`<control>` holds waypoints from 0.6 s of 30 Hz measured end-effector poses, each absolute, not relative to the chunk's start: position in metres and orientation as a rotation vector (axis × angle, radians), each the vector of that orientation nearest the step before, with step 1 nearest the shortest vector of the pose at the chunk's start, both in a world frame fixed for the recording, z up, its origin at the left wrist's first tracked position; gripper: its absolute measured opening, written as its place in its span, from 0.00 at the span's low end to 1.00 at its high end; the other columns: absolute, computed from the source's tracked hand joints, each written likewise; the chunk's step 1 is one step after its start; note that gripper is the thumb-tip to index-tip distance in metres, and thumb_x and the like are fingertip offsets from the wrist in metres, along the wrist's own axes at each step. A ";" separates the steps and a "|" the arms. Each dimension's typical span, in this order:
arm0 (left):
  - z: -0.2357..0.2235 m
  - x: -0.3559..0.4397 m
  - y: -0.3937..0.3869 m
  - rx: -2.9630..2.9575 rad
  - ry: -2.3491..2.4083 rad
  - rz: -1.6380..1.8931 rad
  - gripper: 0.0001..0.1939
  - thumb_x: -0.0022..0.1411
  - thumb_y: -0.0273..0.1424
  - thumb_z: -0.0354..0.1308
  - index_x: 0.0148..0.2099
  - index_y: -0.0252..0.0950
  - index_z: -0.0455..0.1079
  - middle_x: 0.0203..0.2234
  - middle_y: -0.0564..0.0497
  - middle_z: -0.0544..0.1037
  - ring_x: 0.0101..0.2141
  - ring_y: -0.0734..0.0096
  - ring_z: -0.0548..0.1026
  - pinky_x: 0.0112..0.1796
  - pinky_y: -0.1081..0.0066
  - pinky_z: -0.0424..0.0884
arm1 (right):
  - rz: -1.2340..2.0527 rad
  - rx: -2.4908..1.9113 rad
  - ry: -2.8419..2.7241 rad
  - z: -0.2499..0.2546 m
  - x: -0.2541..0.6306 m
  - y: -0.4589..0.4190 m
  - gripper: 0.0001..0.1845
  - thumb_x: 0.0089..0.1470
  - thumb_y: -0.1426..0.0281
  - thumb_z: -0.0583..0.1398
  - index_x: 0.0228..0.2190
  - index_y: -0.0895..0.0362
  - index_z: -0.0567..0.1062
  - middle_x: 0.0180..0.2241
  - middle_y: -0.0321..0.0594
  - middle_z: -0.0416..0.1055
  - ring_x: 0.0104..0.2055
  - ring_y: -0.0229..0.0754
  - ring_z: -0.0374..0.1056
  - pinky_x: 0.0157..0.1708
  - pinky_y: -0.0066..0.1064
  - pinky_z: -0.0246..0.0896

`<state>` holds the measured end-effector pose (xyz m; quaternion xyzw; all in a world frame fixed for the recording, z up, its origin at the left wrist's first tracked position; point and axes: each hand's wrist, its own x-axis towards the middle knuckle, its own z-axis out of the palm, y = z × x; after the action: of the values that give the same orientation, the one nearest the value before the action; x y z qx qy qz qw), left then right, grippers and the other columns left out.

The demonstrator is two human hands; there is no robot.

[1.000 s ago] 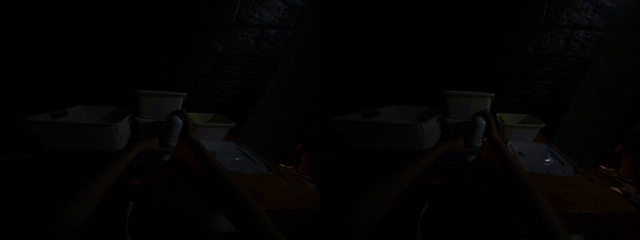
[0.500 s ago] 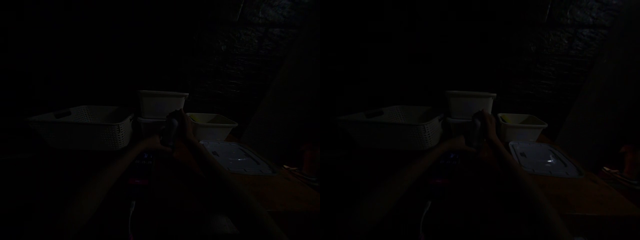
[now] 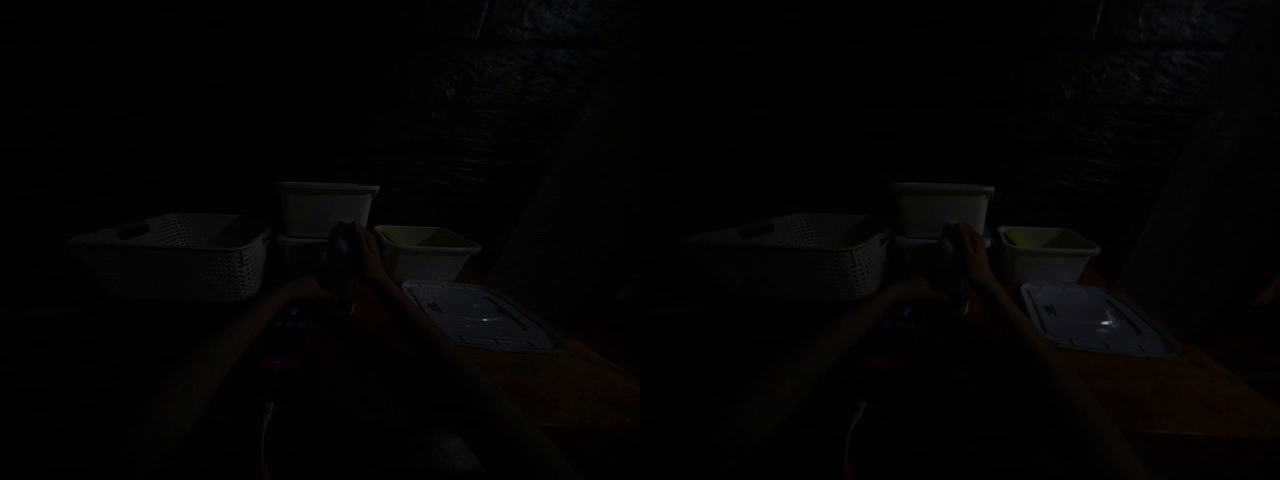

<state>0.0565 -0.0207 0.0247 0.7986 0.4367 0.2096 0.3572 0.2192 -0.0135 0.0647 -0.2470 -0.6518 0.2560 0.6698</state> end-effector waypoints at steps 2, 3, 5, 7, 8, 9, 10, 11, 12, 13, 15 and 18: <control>0.026 0.057 -0.022 2.060 1.126 0.556 0.30 0.45 0.39 0.67 0.51 0.35 0.68 0.48 0.43 0.74 0.48 0.54 0.71 0.49 0.56 0.67 | 0.567 -0.549 -1.494 0.064 0.220 -0.012 0.23 0.52 0.46 0.51 0.25 0.52 0.71 0.29 0.37 0.68 0.39 0.43 0.65 0.44 0.36 0.59; 0.026 0.057 -0.022 2.061 1.115 0.564 0.30 0.45 0.38 0.67 0.51 0.36 0.68 0.48 0.44 0.74 0.49 0.54 0.71 0.49 0.56 0.67 | 0.572 -0.545 -1.503 0.064 0.220 -0.012 0.23 0.53 0.47 0.51 0.26 0.52 0.71 0.29 0.37 0.69 0.39 0.43 0.65 0.44 0.36 0.58; 0.027 0.057 -0.022 2.056 1.084 0.569 0.30 0.45 0.38 0.67 0.51 0.35 0.68 0.48 0.44 0.74 0.49 0.55 0.71 0.49 0.57 0.67 | 0.576 -0.545 -1.507 0.063 0.220 -0.011 0.23 0.54 0.47 0.50 0.26 0.52 0.71 0.29 0.36 0.69 0.38 0.42 0.65 0.45 0.36 0.58; 0.027 0.057 -0.022 2.055 1.082 0.562 0.30 0.45 0.39 0.67 0.51 0.35 0.68 0.48 0.43 0.74 0.49 0.55 0.71 0.50 0.58 0.66 | 0.565 -0.546 -1.505 0.062 0.221 -0.011 0.23 0.54 0.48 0.50 0.27 0.52 0.72 0.29 0.36 0.69 0.38 0.42 0.65 0.45 0.35 0.58; 0.027 0.056 -0.022 2.059 1.100 0.556 0.30 0.45 0.40 0.67 0.50 0.34 0.68 0.48 0.43 0.74 0.49 0.55 0.71 0.50 0.58 0.66 | 0.555 -0.545 -1.505 0.062 0.221 -0.011 0.22 0.54 0.48 0.51 0.27 0.51 0.72 0.30 0.36 0.69 0.39 0.43 0.65 0.44 0.35 0.58; 0.028 0.055 -0.022 2.061 1.126 0.548 0.30 0.45 0.40 0.67 0.50 0.35 0.69 0.48 0.43 0.74 0.49 0.54 0.71 0.50 0.58 0.66 | 0.548 -0.543 -1.506 0.062 0.220 -0.011 0.22 0.54 0.48 0.51 0.28 0.51 0.73 0.30 0.36 0.70 0.39 0.43 0.65 0.44 0.35 0.59; 0.028 0.055 -0.022 2.060 1.155 0.541 0.29 0.44 0.41 0.67 0.49 0.35 0.69 0.48 0.44 0.74 0.49 0.54 0.71 0.50 0.58 0.66 | 0.543 -0.540 -1.504 0.062 0.220 -0.012 0.22 0.54 0.49 0.51 0.28 0.51 0.73 0.31 0.36 0.70 0.39 0.43 0.65 0.44 0.34 0.59; 0.028 0.054 -0.022 2.055 1.179 0.535 0.28 0.44 0.40 0.68 0.48 0.36 0.70 0.47 0.45 0.75 0.49 0.54 0.72 0.50 0.58 0.66 | 0.534 -0.538 -1.501 0.063 0.220 -0.013 0.21 0.54 0.49 0.51 0.29 0.51 0.73 0.31 0.36 0.70 0.39 0.43 0.65 0.44 0.34 0.59; 0.029 0.053 -0.021 2.043 1.196 0.532 0.27 0.44 0.39 0.68 0.47 0.36 0.70 0.46 0.46 0.75 0.48 0.54 0.72 0.50 0.58 0.67 | 0.521 -0.536 -1.503 0.063 0.220 -0.013 0.21 0.55 0.50 0.52 0.30 0.51 0.73 0.32 0.36 0.71 0.40 0.43 0.65 0.44 0.34 0.59; 0.028 0.053 -0.020 2.030 1.202 0.530 0.25 0.45 0.38 0.67 0.46 0.36 0.71 0.45 0.47 0.76 0.48 0.55 0.72 0.49 0.59 0.67 | 0.507 -0.531 -1.510 0.064 0.219 -0.014 0.20 0.55 0.50 0.52 0.31 0.51 0.74 0.33 0.36 0.71 0.41 0.43 0.65 0.45 0.33 0.58; 0.027 0.051 -0.016 2.022 1.191 0.546 0.23 0.47 0.36 0.66 0.45 0.34 0.71 0.44 0.46 0.77 0.46 0.56 0.73 0.49 0.59 0.67 | 0.496 -0.517 -1.551 0.064 0.219 -0.015 0.19 0.56 0.52 0.51 0.34 0.52 0.74 0.36 0.37 0.72 0.43 0.43 0.65 0.46 0.34 0.58; 0.022 0.049 -0.009 2.065 1.136 0.619 0.22 0.49 0.34 0.64 0.47 0.33 0.70 0.45 0.43 0.76 0.48 0.56 0.72 0.50 0.58 0.66 | 0.494 -0.519 -1.581 0.064 0.219 -0.013 0.19 0.55 0.53 0.53 0.40 0.52 0.73 0.40 0.38 0.71 0.46 0.44 0.65 0.47 0.35 0.58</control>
<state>0.0488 -0.0089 0.0216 0.7954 0.4374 0.2384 0.3451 0.2194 -0.0130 0.0637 -0.2283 -0.6948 0.2171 0.6465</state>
